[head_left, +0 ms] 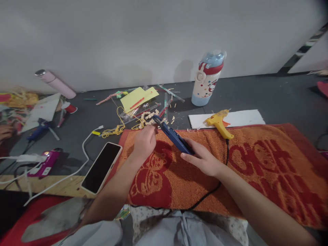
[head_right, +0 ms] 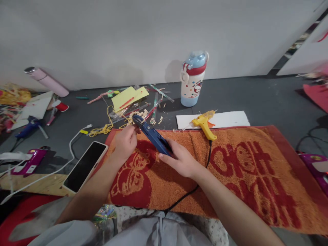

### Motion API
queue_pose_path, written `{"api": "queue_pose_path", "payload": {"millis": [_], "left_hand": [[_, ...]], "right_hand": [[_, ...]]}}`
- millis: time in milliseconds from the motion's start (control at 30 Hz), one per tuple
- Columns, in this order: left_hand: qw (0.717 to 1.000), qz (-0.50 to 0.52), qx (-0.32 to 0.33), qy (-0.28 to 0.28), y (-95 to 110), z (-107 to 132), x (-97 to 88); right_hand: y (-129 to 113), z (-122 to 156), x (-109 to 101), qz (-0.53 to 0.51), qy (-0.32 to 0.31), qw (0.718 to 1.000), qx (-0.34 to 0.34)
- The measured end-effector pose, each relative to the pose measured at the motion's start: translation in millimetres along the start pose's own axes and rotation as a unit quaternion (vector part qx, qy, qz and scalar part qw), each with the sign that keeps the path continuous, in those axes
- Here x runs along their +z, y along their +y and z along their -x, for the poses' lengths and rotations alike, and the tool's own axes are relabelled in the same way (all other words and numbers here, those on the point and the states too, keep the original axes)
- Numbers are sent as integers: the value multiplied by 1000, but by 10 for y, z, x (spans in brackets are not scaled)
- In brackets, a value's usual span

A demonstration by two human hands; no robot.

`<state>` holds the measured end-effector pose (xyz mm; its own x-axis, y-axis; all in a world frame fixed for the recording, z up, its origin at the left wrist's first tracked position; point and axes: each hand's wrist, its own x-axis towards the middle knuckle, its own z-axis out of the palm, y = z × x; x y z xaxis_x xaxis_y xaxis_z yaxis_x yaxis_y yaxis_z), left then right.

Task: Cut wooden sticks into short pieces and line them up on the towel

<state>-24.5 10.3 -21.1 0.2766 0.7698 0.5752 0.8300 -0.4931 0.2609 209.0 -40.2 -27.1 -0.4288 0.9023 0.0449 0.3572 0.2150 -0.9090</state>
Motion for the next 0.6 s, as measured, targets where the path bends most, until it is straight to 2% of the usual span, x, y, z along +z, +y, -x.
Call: {"api": "queue_pose_path", "payload": {"millis": [300, 600], "left_hand": [[1000, -8, -18, 11, 27, -4, 10], [1000, -11, 6, 16, 39, -10, -3]], "right_hand": [[0, 3, -5, -4, 4, 1000, 2], [-10, -16, -23, -17, -11, 1000, 10]]}}
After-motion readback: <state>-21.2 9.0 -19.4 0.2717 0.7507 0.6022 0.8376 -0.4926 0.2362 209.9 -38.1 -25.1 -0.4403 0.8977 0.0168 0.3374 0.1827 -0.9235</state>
